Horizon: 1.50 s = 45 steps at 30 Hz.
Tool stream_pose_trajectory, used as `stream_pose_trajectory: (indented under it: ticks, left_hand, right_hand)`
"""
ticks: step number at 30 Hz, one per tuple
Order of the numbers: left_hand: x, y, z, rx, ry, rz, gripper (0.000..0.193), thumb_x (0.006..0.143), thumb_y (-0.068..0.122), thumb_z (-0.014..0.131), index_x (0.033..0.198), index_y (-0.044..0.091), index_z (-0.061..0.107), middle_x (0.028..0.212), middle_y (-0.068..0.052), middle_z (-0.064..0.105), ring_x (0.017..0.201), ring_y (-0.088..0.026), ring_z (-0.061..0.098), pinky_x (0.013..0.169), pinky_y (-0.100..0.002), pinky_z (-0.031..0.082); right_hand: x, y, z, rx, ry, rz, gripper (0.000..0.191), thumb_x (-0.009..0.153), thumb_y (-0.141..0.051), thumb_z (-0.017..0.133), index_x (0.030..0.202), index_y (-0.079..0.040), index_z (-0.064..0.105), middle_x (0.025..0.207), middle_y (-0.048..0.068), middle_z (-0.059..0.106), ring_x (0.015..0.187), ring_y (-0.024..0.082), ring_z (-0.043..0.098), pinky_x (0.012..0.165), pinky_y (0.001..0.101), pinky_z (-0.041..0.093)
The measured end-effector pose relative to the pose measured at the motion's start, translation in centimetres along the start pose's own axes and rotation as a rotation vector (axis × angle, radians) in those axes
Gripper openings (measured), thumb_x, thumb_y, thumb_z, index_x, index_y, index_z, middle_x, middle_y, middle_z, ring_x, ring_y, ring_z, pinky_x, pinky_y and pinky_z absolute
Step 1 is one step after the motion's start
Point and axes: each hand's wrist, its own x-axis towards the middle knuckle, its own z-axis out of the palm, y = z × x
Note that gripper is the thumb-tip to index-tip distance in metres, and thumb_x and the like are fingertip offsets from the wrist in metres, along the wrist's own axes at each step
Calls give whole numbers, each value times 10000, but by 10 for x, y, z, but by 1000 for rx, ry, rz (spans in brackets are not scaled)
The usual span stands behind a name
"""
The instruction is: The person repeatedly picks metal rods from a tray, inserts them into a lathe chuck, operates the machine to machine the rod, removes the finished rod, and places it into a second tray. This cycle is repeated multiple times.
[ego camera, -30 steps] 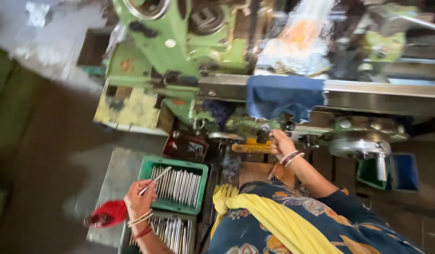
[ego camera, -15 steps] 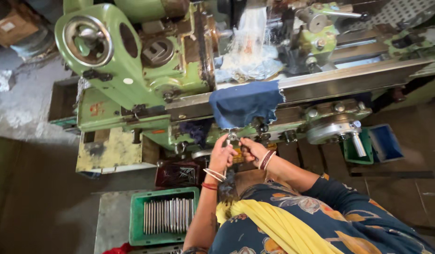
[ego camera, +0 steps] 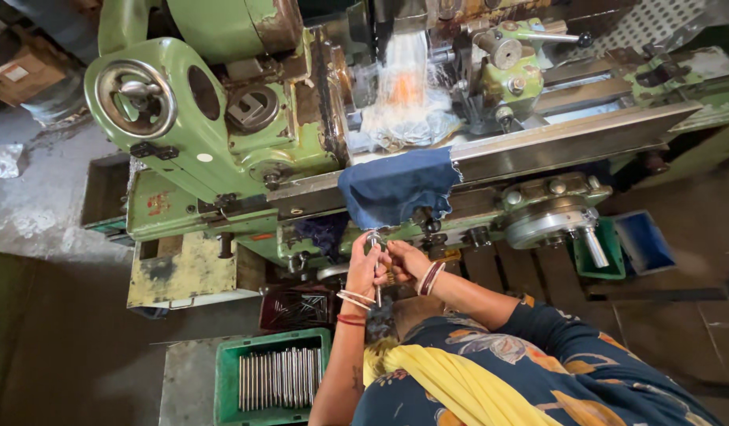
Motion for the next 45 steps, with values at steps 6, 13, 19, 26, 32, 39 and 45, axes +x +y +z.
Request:
stream_pose_trajectory:
  ticks: [6, 13, 19, 26, 32, 39, 45]
  left_hand:
    - [3, 2, -9, -277, -102, -71, 331, 1032, 177, 602, 1336, 214, 478, 839, -30, 576, 540, -46, 423, 431, -174, 319]
    - [-1, -10, 7, 563, 254, 577, 203, 1028, 265, 625, 1208, 180, 591, 757, -31, 557, 571, -140, 483, 436, -265, 355]
    - [-22, 27, 7, 1607, 164, 1213, 288, 893, 346, 748, 1056, 119, 680, 699, -122, 613, 576, -340, 611, 483, -437, 485]
    - [-23, 47, 40, 1567, 174, 1194, 285, 780, 265, 761, 633, 140, 552, 572, -76, 565, 536, -290, 593, 507, -435, 485]
    - [-22, 33, 41, 1660, 136, 1118, 349, 849, 291, 773, 649, 137, 533, 614, -74, 569, 594, -284, 601, 556, -421, 494]
    - [-4, 28, 31, 1374, 244, 1030, 361, 823, 220, 845, 697, 91, 532, 708, -113, 572, 637, -333, 570, 561, -427, 465]
    - [-7, 59, 56, 1322, 443, 887, 416, 807, 165, 847, 647, 53, 480, 664, -124, 529, 614, -339, 529, 560, -432, 444]
  right_hand:
    - [-9, -18, -2, -1238, 174, -1355, 187, 1135, -285, 535, 1145, -109, 596, 888, 96, 611, 770, 252, 599, 625, 372, 502]
    - [-6, -18, 2, -718, 170, -632, 250, 1108, -357, 524, 1008, -137, 590, 718, 2, 523, 555, 123, 477, 494, 306, 388]
    - [-10, -8, -8, -278, -90, 199, 378, 1056, -528, 481, 829, -226, 465, 568, -114, 343, 409, 37, 235, 384, 231, 154]
    - [-19, -3, -12, -514, 10, 473, 546, 1006, -677, 326, 898, -196, 559, 635, -40, 457, 480, 96, 427, 443, 262, 370]
    - [-9, 4, -49, -289, -132, 382, 573, 1007, -665, 310, 844, -167, 540, 598, -61, 405, 439, 83, 342, 399, 260, 286]
    - [11, 1, -114, -138, 14, 290, 306, 1017, -426, 528, 821, -192, 514, 566, -77, 287, 444, 72, 239, 406, 256, 198]
    - [-42, -102, -156, -810, -293, -96, 262, 1001, -309, 656, 894, -72, 683, 755, -7, 658, 719, 90, 615, 649, 258, 516]
